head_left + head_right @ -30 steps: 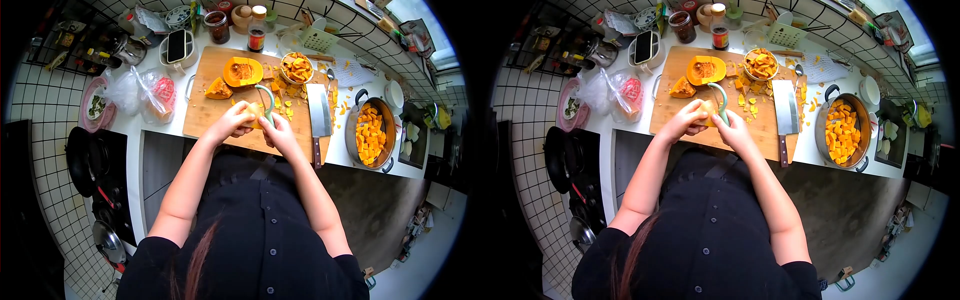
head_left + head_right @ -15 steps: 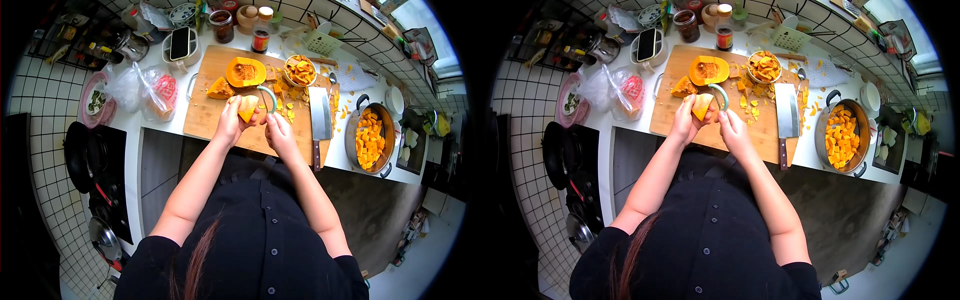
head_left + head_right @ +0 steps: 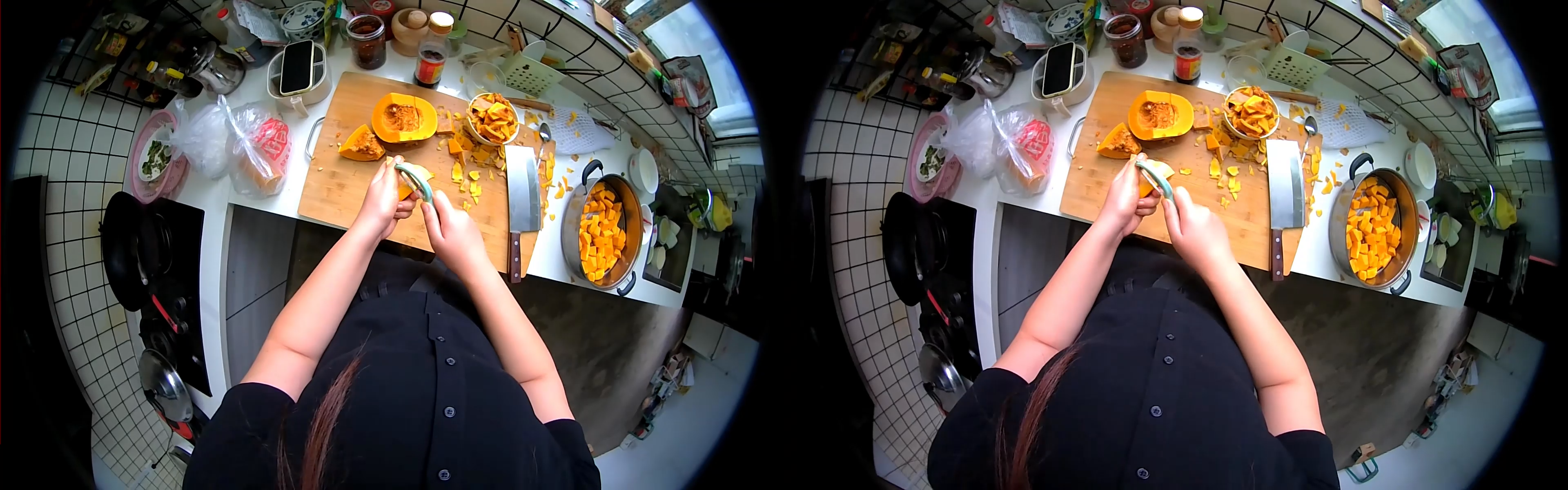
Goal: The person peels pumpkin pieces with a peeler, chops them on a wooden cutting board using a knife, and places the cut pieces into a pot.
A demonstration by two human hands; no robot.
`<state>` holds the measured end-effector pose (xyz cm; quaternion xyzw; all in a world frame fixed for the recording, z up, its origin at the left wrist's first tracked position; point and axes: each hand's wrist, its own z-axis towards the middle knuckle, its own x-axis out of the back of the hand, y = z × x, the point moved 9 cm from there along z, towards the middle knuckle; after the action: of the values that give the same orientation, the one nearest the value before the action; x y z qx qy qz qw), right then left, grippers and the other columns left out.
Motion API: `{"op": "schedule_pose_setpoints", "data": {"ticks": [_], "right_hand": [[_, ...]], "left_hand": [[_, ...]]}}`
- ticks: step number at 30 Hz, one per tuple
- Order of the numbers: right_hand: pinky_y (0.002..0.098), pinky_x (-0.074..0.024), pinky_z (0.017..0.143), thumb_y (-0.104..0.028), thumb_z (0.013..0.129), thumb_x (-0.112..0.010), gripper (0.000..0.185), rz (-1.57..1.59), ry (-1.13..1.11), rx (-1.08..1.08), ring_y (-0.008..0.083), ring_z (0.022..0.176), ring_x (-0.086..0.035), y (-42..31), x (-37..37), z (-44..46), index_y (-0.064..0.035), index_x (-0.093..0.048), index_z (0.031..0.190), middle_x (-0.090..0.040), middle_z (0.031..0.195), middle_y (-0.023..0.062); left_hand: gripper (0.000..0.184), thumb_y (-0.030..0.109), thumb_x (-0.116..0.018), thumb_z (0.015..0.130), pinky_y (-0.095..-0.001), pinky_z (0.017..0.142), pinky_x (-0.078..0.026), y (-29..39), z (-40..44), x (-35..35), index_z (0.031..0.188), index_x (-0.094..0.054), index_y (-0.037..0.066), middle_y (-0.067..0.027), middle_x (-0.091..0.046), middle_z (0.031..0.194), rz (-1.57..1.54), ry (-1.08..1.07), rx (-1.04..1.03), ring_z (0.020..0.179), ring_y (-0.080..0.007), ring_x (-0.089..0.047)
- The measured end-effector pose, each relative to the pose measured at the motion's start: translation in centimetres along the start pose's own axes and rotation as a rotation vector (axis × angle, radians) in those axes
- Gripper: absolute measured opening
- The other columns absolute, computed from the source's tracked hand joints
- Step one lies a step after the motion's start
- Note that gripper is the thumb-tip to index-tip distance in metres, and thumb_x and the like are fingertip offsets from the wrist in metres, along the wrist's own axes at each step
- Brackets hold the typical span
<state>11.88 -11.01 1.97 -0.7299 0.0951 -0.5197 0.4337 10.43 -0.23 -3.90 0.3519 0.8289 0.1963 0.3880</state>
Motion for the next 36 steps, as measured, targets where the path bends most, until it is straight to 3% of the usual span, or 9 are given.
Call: {"op": "schedule_pose_setpoints", "data": {"ticks": [9, 12, 14, 19, 22, 27, 29, 32, 36], "right_hand": [[0.0535, -0.0462, 0.051, -0.031, 0.094, -0.049, 0.023, -0.132, 0.113, -0.043, 0.0427, 0.058, -0.059, 4.3, -1.0, 0.6, -0.0083, -0.047, 0.093, -0.059, 0.061, 0.0216], [0.0519, -0.0459, 0.060, -0.030, 0.095, -0.046, 0.028, -0.010, 0.133, -0.355, 0.0452, 0.071, -0.059, 12.6, 0.8, 0.3, -0.0034, -0.053, 0.090, -0.059, 0.068, 0.0253], [0.0475, -0.0442, 0.062, -0.030, 0.095, -0.047, 0.029, 0.086, 0.096, -0.371, 0.0439, 0.074, -0.059, 11.6, 2.1, -0.1, -0.0017, -0.054, 0.093, -0.059, 0.073, 0.0254], [0.0403, -0.0427, 0.059, -0.028, 0.096, -0.048, 0.028, 0.255, 0.093, -0.249, 0.0334, 0.060, -0.053, 6.8, 2.2, 0.1, -0.0012, -0.050, 0.090, -0.052, 0.067, 0.0204], [0.0405, -0.0424, 0.059, -0.026, 0.096, -0.046, 0.026, 0.364, 0.024, -0.189, 0.0348, 0.061, -0.054, 3.3, 2.3, 0.1, -0.0018, -0.049, 0.089, -0.053, 0.067, 0.0204], [0.0417, -0.0415, 0.055, -0.024, 0.096, -0.047, 0.022, 0.343, -0.004, -0.060, 0.0399, 0.061, -0.054, -0.1, 1.9, 0.0, -0.0033, -0.048, 0.088, -0.052, 0.064, 0.0209], [0.0395, -0.0419, 0.055, -0.024, 0.096, -0.047, 0.023, 0.330, -0.023, -0.093, 0.0357, 0.059, -0.054, 0.0, 1.6, -0.1, -0.0025, -0.049, 0.088, -0.053, 0.064, 0.0194], [0.0358, -0.0421, 0.057, -0.024, 0.097, -0.047, 0.024, 0.410, -0.037, -0.151, 0.0270, 0.057, -0.052, 0.5, 1.3, 0.0, -0.0012, -0.050, 0.089, -0.053, 0.064, 0.0162], [0.0316, -0.0418, 0.058, -0.024, 0.097, -0.046, 0.026, 0.490, -0.022, -0.205, 0.0168, 0.059, -0.047, 1.4, 1.7, 0.1, 0.0000, -0.052, 0.090, -0.052, 0.066, 0.0122]], "left_hand": [[0.038, 0.042, -0.033, 0.099, -0.0177, 0.036, -0.019, -0.7, -0.3, 0.3, 0.098, -0.050, 0.008, -0.0044, -0.046, 0.064, 0.045, -0.118, 0.045, 0.040, -0.0046, -0.025], [0.030, 0.038, -0.036, 0.099, -0.0186, 0.036, -0.020, 1.2, -1.8, -1.3, 0.098, -0.045, 0.009, -0.0068, -0.047, 0.065, 0.100, -0.186, 0.009, 0.040, -0.0052, -0.026], [0.031, 0.039, -0.036, 0.098, -0.0188, 0.036, -0.021, 2.2, -2.3, -0.8, 0.098, -0.045, 0.009, -0.0065, -0.047, 0.065, 0.168, -0.118, -0.055, 0.041, -0.0054, -0.027], [0.033, 0.041, -0.036, 0.096, -0.0193, 0.038, -0.025, 2.3, -0.9, 0.2, 0.097, -0.048, 0.010, -0.0114, -0.058, 0.076, 0.009, -0.179, -0.043, 0.041, -0.0068, -0.031], [0.035, 0.043, -0.036, 0.096, -0.0182, 0.039, -0.025, 2.6, -1.3, -1.1, 0.101, -0.051, 0.012, -0.0125, -0.061, 0.085, -0.149, -0.298, -0.042, 0.042, -0.0066, -0.030], [0.040, 0.046, -0.031, 0.097, -0.0187, 0.040, -0.024, 1.3, -0.7, -1.0, 0.102, -0.051, 0.011, -0.0055, -0.056, 0.081, -0.141, -0.287, 0.006, 0.044, -0.0067, -0.031], [0.043, 0.047, -0.030, 0.098, -0.0189, 0.042, -0.025, 0.9, -0.5, -0.8, 0.102, -0.052, 0.011, -0.0010, -0.051, 0.076, -0.092, -0.304, -0.008, 0.046, -0.0070, -0.032], [0.038, 0.046, -0.036, 0.097, -0.0193, 0.044, -0.026, 0.8, -0.9, -1.6, 0.097, -0.049, 0.011, -0.0034, -0.054, 0.078, -0.118, -0.331, -0.002, 0.049, -0.0070, -0.034], [0.018, 0.023, -0.047, 0.091, -0.0195, 0.046, -0.029, 2.5, -1.9, -2.0, 0.100, -0.048, 0.008, -0.0085, -0.058, 0.088, 0.032, -0.352, -0.095, 0.054, -0.0067, -0.036]]}}
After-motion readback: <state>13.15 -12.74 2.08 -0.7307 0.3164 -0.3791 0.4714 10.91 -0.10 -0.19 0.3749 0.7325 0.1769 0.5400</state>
